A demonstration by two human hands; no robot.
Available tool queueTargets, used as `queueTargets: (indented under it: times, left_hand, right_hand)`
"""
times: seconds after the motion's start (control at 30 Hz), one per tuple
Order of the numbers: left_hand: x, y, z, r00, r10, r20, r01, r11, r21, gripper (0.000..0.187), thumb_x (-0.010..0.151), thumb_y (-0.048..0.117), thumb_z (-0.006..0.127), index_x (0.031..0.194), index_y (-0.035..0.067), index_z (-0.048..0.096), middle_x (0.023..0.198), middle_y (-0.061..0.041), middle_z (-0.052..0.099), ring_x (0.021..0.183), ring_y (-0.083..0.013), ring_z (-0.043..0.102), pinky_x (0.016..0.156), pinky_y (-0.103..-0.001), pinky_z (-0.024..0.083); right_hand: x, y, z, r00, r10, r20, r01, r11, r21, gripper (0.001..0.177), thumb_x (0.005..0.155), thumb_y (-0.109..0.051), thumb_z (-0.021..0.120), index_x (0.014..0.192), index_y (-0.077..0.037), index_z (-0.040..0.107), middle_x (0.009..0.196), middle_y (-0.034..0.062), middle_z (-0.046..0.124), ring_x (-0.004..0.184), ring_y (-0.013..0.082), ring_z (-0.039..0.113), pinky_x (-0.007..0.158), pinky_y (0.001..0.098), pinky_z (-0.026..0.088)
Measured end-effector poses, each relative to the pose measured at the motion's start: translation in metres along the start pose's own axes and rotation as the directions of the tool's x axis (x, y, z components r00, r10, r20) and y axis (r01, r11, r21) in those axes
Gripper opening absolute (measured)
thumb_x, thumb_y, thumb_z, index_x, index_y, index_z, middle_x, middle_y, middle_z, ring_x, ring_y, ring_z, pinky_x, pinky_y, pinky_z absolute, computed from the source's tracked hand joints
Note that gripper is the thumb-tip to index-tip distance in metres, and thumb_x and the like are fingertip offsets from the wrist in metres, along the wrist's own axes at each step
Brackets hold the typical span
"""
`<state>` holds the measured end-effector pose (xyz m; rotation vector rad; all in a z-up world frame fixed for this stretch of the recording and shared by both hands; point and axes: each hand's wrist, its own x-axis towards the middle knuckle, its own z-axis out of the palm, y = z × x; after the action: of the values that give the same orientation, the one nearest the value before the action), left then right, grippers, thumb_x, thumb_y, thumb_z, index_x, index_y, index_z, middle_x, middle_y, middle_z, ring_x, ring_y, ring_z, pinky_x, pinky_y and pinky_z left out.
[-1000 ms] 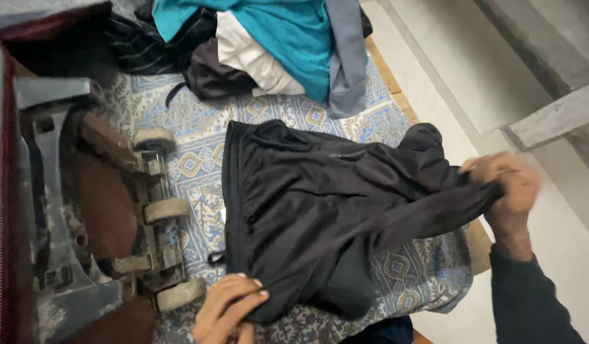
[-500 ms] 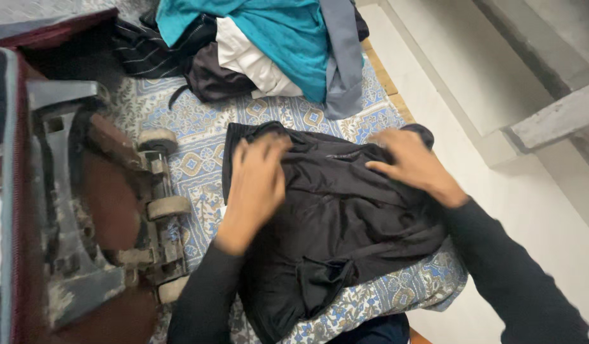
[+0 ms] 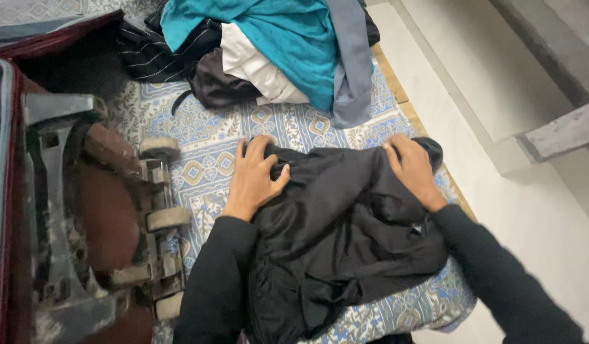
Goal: The person folds a patterned scarf and an orange checkered cloth on a patterned mat, placing them into a suitcase. They then unfold and fold a black jacket on the same mat.
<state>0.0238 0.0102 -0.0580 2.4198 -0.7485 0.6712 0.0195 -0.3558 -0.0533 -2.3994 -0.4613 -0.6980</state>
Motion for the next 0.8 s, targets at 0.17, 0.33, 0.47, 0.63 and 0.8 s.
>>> queueTargets:
  times: [0.17,0.33,0.47,0.63,0.8]
  left_hand:
    - [-0.008,0.000,-0.001,0.997,-0.003,-0.077,0.007,0.999,0.049,0.036,0.085,0.038,0.076,0.076,0.003,0.071,0.139,-0.022,0.059,0.141,-0.0373,0.047,0.125,-0.063,0.018]
    - [-0.005,0.005,-0.005,0.976,-0.110,-0.190,0.149,0.968,0.202,0.040,0.086,0.042,0.079,0.071,0.005,0.071,0.137,-0.021,0.059,0.140,-0.0383,0.045,0.121,-0.069,0.007]
    - [-0.008,-0.001,-0.004,0.941,-0.278,-0.193,0.280,0.960,-0.019,0.029,0.086,0.034,0.078,0.068,0.011,0.073,0.136,-0.011,0.063,0.142,-0.0337,0.047,0.122,-0.068,0.006]
    - [-0.010,-0.002,-0.008,0.976,-0.155,-0.151,0.124,0.973,-0.195,0.014,0.084,0.027,0.075,0.087,0.015,0.078,0.137,-0.010,0.062,0.141,-0.0310,0.047,0.123,-0.063,0.015]
    - [-0.013,-0.001,-0.005,0.980,-0.178,-0.085,0.160,0.970,-0.182,0.023,0.083,0.022,0.074,0.103,0.011,0.071,0.133,-0.011,0.060,0.138,-0.0307,0.050,0.123,-0.063,0.020]
  right_hand:
    - [-0.021,0.016,0.012,0.991,0.124,-0.056,-0.123,0.992,0.022,0.026,0.105,-0.005,0.061,0.082,0.004,0.053,0.074,0.0183,0.051,0.064,0.0324,0.050,0.063,0.0429,0.039]
    - [-0.024,0.015,0.010,0.981,0.014,-0.194,-0.017,1.000,-0.012,0.030,0.103,-0.003,0.061,0.075,0.001,0.052,0.072,0.0151,0.052,0.066,0.0315,0.051,0.064,0.0438,0.038]
    - [-0.020,0.014,0.012,0.990,-0.024,-0.140,0.016,0.998,-0.058,0.026,0.103,-0.007,0.063,0.079,0.000,0.058,0.077,0.0144,0.058,0.069,0.0328,0.056,0.066,0.0438,0.042]
    - [0.000,-0.006,0.004,0.990,0.051,0.132,-0.032,0.989,-0.145,0.021,0.096,-0.019,0.070,0.084,-0.002,0.067,0.085,0.0158,0.064,0.074,0.0359,0.063,0.067,0.0450,0.047]
    - [0.058,-0.040,-0.016,0.882,-0.020,0.471,0.166,0.948,-0.271,0.030,0.092,-0.029,0.074,0.102,-0.001,0.065,0.104,0.0209,0.063,0.098,0.0411,0.062,0.083,0.0492,0.049]
